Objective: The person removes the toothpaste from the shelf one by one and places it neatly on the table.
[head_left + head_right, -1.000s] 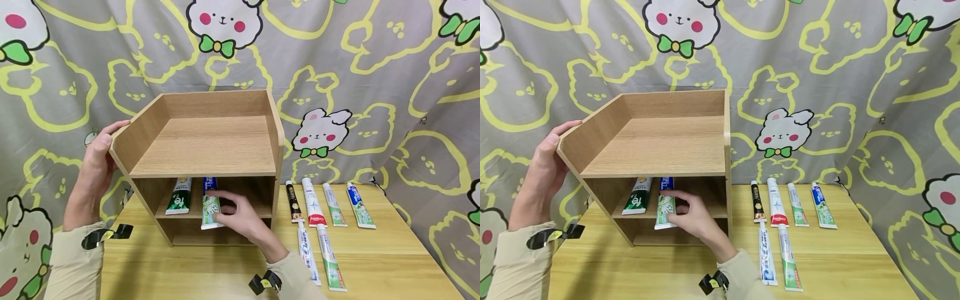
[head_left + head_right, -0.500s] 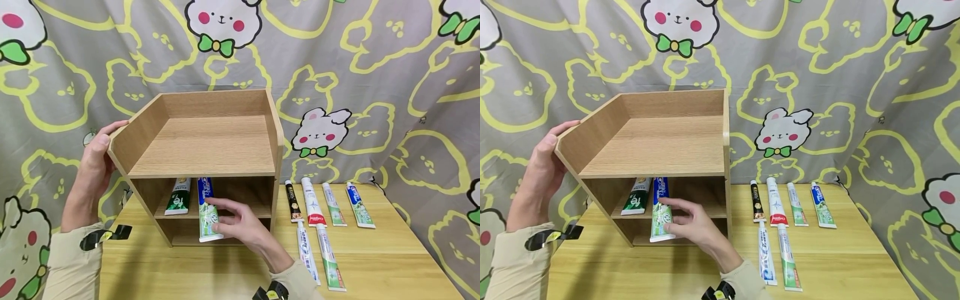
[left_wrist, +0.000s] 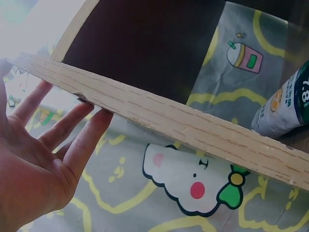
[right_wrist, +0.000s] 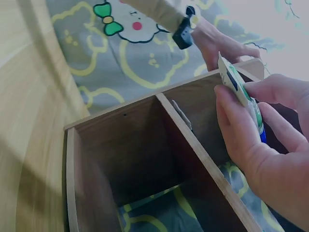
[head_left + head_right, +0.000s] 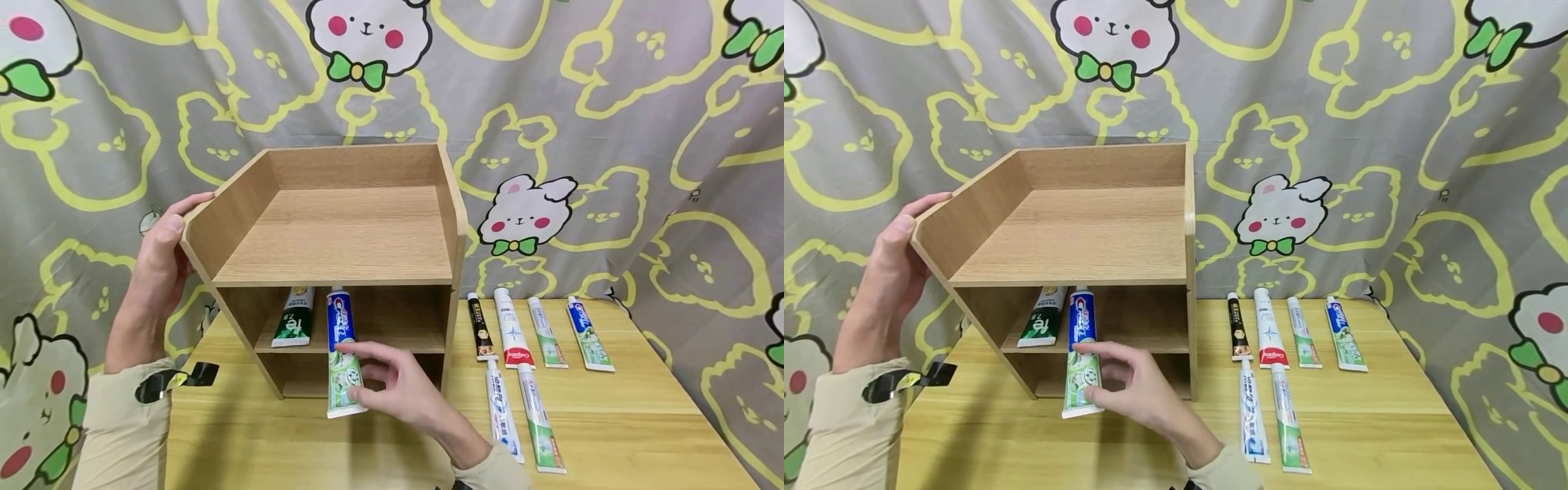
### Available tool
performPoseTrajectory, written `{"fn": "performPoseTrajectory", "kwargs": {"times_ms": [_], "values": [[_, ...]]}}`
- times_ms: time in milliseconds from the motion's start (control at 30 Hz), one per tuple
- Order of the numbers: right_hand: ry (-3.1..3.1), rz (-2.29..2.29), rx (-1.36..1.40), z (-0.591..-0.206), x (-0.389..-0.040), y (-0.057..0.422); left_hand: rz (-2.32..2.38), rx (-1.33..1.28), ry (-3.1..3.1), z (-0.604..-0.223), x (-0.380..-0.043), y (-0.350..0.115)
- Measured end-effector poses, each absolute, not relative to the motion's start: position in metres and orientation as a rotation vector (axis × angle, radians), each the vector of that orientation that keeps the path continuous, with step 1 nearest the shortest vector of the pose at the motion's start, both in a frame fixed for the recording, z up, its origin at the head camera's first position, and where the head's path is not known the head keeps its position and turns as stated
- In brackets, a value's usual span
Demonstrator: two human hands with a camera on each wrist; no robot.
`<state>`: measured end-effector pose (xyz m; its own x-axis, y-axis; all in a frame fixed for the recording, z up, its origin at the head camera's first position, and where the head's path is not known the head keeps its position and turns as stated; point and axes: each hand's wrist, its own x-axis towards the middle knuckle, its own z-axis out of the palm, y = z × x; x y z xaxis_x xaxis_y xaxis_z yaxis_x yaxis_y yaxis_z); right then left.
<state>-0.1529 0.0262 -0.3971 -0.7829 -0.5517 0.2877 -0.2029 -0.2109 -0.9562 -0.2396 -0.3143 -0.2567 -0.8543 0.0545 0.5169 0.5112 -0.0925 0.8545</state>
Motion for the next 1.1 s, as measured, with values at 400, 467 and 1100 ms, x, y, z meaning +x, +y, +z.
{"fn": "performPoseTrajectory", "kwargs": {"times_ms": [400,467,1100], "values": [[1.85,-2.041,-0.91,-0.4,-0.134,0.03,-1.996,-0.613,-1.886,-0.257,-0.24,-0.314],[1.883,-2.025,-0.907,-0.401,-0.131,0.031,-1.993,-0.616,-1.888,-0.257,-0.239,-0.314],[2.005,-2.078,-1.06,-0.404,-0.109,0.058,-2.007,-0.619,-1.877,-0.258,-0.239,-0.314]]}}
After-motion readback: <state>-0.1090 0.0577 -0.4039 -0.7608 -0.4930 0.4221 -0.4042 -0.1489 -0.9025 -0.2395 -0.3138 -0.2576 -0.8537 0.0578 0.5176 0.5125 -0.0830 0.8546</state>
